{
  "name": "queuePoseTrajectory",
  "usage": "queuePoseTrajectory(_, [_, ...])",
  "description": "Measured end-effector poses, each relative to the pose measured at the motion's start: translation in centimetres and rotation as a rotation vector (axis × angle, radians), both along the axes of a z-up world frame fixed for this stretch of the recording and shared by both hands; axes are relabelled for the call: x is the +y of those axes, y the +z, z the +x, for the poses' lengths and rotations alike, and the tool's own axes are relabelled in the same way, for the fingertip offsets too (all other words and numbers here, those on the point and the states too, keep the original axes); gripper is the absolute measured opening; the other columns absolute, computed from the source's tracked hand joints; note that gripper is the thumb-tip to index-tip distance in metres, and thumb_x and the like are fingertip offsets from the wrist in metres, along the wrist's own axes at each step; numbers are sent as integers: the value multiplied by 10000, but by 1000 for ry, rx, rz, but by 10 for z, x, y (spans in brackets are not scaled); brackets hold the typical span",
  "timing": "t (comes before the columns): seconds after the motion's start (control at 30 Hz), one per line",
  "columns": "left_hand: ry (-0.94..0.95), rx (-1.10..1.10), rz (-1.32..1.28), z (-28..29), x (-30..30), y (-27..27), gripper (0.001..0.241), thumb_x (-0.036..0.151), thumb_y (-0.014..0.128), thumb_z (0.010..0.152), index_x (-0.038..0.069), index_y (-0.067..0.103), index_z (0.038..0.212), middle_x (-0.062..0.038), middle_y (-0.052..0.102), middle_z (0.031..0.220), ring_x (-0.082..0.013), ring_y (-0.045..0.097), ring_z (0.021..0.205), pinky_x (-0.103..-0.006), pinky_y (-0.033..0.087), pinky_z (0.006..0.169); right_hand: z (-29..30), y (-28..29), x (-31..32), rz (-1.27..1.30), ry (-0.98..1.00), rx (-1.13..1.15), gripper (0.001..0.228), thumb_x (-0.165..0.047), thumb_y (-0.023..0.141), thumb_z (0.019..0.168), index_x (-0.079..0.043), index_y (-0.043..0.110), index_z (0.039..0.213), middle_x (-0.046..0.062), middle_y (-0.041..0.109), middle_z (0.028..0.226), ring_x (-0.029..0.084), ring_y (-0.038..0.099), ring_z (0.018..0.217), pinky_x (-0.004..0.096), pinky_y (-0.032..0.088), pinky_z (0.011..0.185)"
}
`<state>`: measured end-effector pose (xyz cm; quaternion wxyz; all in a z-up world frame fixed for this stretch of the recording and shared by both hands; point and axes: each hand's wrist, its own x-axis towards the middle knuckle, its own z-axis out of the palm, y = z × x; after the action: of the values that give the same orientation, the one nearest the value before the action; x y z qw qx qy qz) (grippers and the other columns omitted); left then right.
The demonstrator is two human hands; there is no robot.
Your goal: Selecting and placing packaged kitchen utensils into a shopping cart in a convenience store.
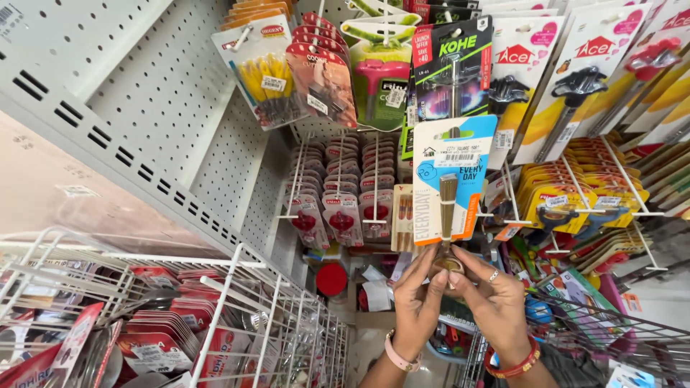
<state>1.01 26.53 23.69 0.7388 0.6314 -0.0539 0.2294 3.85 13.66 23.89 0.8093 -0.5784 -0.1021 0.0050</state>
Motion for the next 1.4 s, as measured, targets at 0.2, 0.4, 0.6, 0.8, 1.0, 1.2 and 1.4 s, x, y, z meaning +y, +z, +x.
queuePoseTrajectory(0.2, [62,-95,101,22,19,24,380,80,648,1028,-83,612,1369,-232,688,1352,-241,683,1210,-358,530,1047,17,16,15,-110,-32,-123,446,115,670,892,54,647,1333,159,696,1279,203,681,1128,312,591,898])
queuePoseTrajectory(0.4, [114,-242,141,50,37,39,320,24,639,1030,-45,648,1342,-230,698,1334,-273,704,1220,-348,565,1044,39,26,36,-103,-57,-161,420,93,671,910,41,652,1327,125,718,1249,147,686,1085,277,574,877])
queuePoseTrajectory(0.6, [335,-443,366,110,68,99,333,-28,645,1017,4,652,1348,-211,699,1321,-303,706,1254,-363,561,1081,89,109,69,-264,-86,-421,404,73,672,969,37,643,1370,115,725,1240,116,668,1081,242,550,911])
queuePoseTrajectory(0.8, [440,-561,376,198,104,164,372,-30,633,1040,77,639,1396,-144,719,1262,-213,726,1158,-302,570,1021,173,178,114,-157,-29,-610,423,113,639,1008,26,605,1421,116,700,1270,129,704,1042,258,632,823])
queuePoseTrajectory(1.0, [442,-651,304,259,132,196,348,1,650,1074,128,650,1398,-94,746,1152,-111,719,1002,-238,576,901,236,213,148,-132,-54,-604,462,159,668,936,21,656,1377,122,735,1229,98,697,893,258,649,741])
queuePoseTrajectory(1.2, [435,-616,300,275,144,195,348,-11,631,1060,107,657,1387,-88,744,1149,-101,711,983,-227,569,892,255,215,160,-87,-20,-540,455,163,657,919,0,674,1343,143,738,1237,119,729,875,296,682,722])
queuePoseTrajectory(1.4, [412,-610,276,275,147,192,338,-9,647,1059,110,666,1375,-84,749,1107,-96,701,939,-229,562,858,258,209,160,-104,-5,-547,436,153,644,931,14,657,1344,154,716,1293,137,738,934,303,689,761])
